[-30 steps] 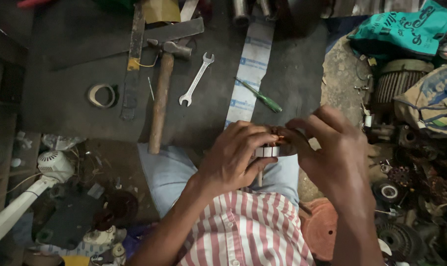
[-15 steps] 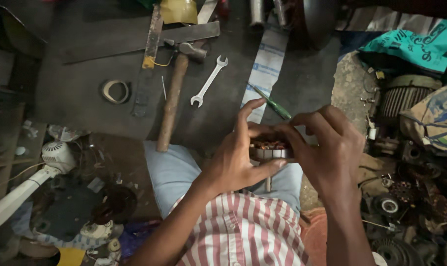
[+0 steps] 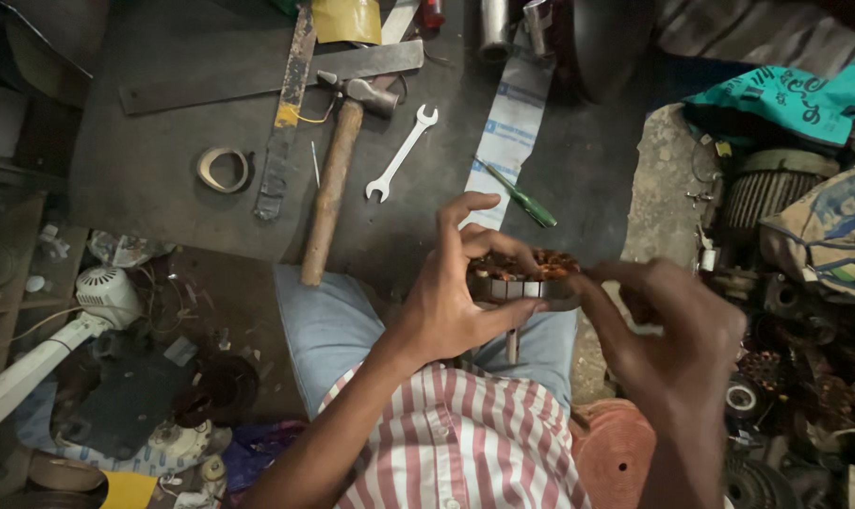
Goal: The person sits and holds a cylindrical electrical component with copper windings, repeatedly adjusting and pressing the windings with their fingers. They rotate the component to access different sections while continuing to manipulate the copper coils.
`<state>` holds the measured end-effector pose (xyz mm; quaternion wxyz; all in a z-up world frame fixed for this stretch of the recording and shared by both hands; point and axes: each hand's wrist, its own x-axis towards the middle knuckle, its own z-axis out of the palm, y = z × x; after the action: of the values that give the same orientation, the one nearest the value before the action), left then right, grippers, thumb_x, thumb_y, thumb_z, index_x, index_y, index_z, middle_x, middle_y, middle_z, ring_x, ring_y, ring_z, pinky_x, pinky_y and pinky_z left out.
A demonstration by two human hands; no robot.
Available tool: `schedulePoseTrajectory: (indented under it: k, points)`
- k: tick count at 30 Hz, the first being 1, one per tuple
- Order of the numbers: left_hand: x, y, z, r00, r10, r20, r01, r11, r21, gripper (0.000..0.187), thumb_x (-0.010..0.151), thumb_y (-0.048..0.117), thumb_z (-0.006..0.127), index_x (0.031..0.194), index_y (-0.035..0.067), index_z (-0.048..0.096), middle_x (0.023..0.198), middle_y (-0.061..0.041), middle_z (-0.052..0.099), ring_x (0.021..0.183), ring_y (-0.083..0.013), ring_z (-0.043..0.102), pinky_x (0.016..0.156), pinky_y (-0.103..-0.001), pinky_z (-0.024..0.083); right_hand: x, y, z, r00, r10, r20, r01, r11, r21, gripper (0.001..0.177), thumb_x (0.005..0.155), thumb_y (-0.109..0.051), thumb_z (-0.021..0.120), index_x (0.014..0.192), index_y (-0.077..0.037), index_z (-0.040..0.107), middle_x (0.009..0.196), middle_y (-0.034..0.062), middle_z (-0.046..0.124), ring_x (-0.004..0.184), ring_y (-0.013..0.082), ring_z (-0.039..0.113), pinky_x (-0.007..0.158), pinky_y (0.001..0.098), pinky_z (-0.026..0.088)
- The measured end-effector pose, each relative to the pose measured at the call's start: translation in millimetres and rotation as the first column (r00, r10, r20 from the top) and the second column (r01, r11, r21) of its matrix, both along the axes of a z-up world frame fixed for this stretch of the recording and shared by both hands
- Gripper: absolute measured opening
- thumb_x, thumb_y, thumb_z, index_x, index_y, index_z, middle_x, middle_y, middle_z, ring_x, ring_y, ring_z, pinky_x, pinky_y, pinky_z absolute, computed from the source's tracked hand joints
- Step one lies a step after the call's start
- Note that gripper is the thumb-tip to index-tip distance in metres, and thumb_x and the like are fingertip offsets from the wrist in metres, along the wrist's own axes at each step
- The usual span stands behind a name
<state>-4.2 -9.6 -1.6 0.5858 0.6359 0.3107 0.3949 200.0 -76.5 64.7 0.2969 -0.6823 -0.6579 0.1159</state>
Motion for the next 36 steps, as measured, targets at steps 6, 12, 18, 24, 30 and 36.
schedulePoseTrajectory:
  k: [6,12,18,24,30,36]
  points:
    - [-2.8,1.1,-0.6,0.999,0.033,-0.006,-0.032,0.994,0.106,0.091,0.084,0.012,0.088,0.148,0.007,0.024,0.11,-0.006,0.076,0.118,-0.0207,0.073,0.112,-0.038,0.052,-10.4,-25.9,7.0,0.996,-0.083,-0.028,0.076,0.979,-0.19,0.016,0.087,-0.008,0.079,0.103,-0.011,0.08,0.062,0.0014,0.068,0.045,0.0067,0.053,0.04,0.028,0.032]
    - [-4.4,2.7,-2.4,0.999,0.03,-0.019,-0.028,0.994,0.105,0.089,0.086,0.022,0.09,0.146,0.008,0.026,0.111,-0.005,0.076,0.115,-0.0185,0.074,0.109,-0.036,0.054,-28.3,-31.8,5.8,0.988,-0.104,-0.11,0.073,0.964,-0.254,0.018,0.083,-0.001,0.077,0.1,-0.006,0.079,0.069,0.0054,0.072,0.046,0.0104,0.057,0.041,0.0305,0.039]
    - [-9.4,4.7,-4.7,0.999,-0.024,0.031,0.023,0.999,0.043,0.087,0.086,0.018,0.09,0.146,0.01,0.028,0.114,-0.007,0.075,0.107,-0.0202,0.072,0.101,-0.035,0.056,-37.4,-33.4,-4.6,0.992,0.024,-0.126,-0.038,0.994,-0.107,0.022,0.086,0.005,0.072,0.106,-0.004,0.076,0.078,0.0075,0.072,0.061,0.0116,0.066,0.052,0.0284,0.049]
    - [-10.2,7.3,-4.2,1.0,-0.019,0.015,0.017,0.994,0.113,0.078,0.085,0.021,0.091,0.142,0.009,0.039,0.113,-0.005,0.076,0.104,-0.0155,0.077,0.091,-0.032,0.063,-44.3,-35.2,-21.4,0.999,0.053,-0.002,-0.053,0.997,-0.059,0.025,0.079,0.004,0.076,0.102,-0.005,0.077,0.067,0.0075,0.063,0.054,0.0193,0.059,0.051,0.0373,0.046]
    - [-21.2,8.7,-0.7,0.99,0.038,-0.136,0.033,0.876,0.482,0.059,0.089,0.013,0.085,0.138,0.007,0.052,0.123,-0.012,0.067,0.114,-0.0263,0.07,0.094,-0.037,0.062,-24.8,-40.8,-31.5,1.0,-0.011,-0.025,0.008,0.995,-0.103,0.03,0.084,0.005,0.071,0.11,-0.006,0.079,0.074,0.0077,0.064,0.056,0.0161,0.062,0.046,0.0338,0.048]
    - [-11.8,4.4,-4.9,0.929,0.166,-0.331,0.093,0.762,0.641,0.044,0.103,0.023,0.067,0.141,0.005,0.053,0.135,-0.012,0.06,0.121,-0.0315,0.059,0.108,-0.048,0.05,-4.8,-35.2,-27.5,0.986,-0.024,-0.164,0.015,0.998,-0.054,0.026,0.093,0.001,0.066,0.116,-0.009,0.077,0.088,0.0011,0.069,0.072,0.0093,0.068,0.059,0.0243,0.061]
